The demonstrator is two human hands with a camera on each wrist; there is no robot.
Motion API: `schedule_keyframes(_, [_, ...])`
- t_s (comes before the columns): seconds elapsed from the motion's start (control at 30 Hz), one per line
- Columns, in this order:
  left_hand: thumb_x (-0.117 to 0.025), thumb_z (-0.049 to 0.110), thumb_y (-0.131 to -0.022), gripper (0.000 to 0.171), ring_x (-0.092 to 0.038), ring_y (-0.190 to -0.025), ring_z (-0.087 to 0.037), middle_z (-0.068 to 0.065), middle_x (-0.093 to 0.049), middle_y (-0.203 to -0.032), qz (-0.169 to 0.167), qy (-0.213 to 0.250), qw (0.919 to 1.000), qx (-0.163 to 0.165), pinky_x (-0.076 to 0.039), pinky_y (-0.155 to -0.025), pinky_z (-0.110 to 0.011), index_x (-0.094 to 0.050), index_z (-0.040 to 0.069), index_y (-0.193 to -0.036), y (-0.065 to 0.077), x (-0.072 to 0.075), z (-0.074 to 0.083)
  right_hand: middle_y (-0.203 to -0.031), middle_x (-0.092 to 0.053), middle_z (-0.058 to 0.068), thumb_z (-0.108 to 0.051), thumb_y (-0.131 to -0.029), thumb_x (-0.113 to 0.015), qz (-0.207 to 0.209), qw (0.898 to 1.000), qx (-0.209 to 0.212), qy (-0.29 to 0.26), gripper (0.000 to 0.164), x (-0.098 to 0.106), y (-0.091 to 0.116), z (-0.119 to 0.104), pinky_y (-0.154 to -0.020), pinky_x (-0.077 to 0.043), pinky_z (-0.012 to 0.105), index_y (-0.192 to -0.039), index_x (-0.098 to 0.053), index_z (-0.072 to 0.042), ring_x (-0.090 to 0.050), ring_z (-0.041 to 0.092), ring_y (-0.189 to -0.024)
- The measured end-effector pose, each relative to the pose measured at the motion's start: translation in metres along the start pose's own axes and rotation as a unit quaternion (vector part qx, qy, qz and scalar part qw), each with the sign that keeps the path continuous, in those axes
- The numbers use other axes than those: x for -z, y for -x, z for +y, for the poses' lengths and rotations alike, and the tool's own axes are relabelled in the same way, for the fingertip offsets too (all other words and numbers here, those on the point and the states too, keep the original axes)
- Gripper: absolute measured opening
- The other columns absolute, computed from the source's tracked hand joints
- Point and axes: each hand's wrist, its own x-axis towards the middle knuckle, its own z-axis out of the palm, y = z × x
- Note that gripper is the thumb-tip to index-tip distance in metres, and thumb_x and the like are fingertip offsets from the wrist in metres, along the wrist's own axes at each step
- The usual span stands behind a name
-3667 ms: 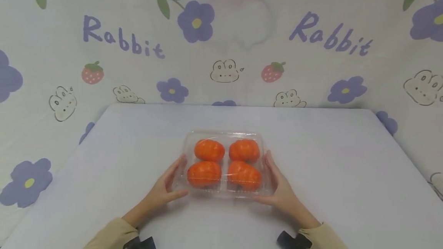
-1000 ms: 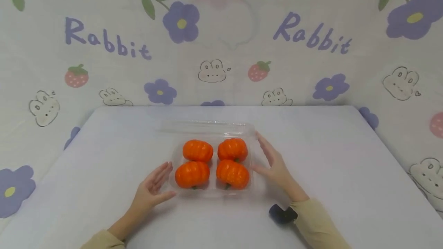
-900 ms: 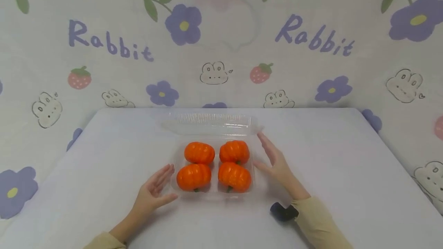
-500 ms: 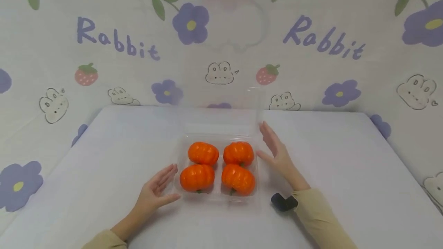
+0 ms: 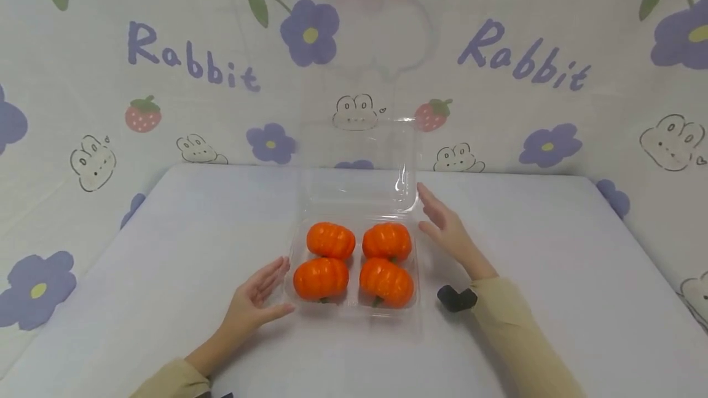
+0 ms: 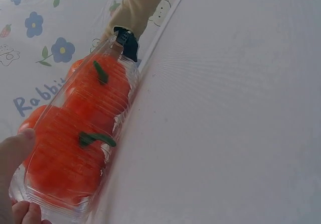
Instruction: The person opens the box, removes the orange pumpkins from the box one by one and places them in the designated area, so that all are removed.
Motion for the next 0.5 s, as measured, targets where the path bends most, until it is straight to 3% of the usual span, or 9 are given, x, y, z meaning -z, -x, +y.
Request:
schedule_keyframes(0.13, [-0.074,-0.011,-0.065,0.076,-0.035,-0.123,-0.027,-0.021,-0.038,-0.133,0.002,-0.007,1.0000,0.006,-0.030,-0.098,-0.029,-0.036,-0.010,-0.130,0.000,0.001,0.004,-0.141,-0.016,0.028,0.017,-0.081,-0.044,-0.013,1.000,-0.015,0.010,0.061,0.002,-0.004,0.002,-0.102,-0.025,0.029,-0.136,-0.020,0.011,-0.018,0.040,-0.127])
schedule_keyframes(0.33, [-0.071,-0.015,-0.065,0.073,-0.034,-0.122,-0.035,-0.029,-0.037,-0.130,0.001,-0.027,0.9996,-0.004,-0.029,-0.097,-0.038,-0.035,-0.014,-0.128,0.002,-0.002,0.024,-0.140,-0.018,0.028,0.012,-0.083,-0.045,-0.035,0.998,-0.040,0.043,0.057,0.004,-0.009,0.003,-0.098,-0.023,0.047,-0.136,-0.021,0.011,-0.021,0.041,-0.126])
schedule_keyframes(0.5, [-0.073,-0.010,-0.066,0.072,-0.036,-0.122,-0.030,-0.025,-0.039,-0.131,-0.006,-0.028,0.9992,-0.027,-0.030,-0.098,-0.034,-0.038,-0.009,-0.129,0.000,-0.003,0.008,-0.140,-0.020,0.028,0.008,-0.086,-0.043,-0.038,0.995,-0.073,0.050,0.054,0.011,-0.006,0.006,-0.099,-0.023,0.048,-0.136,-0.022,0.011,-0.023,0.040,-0.126])
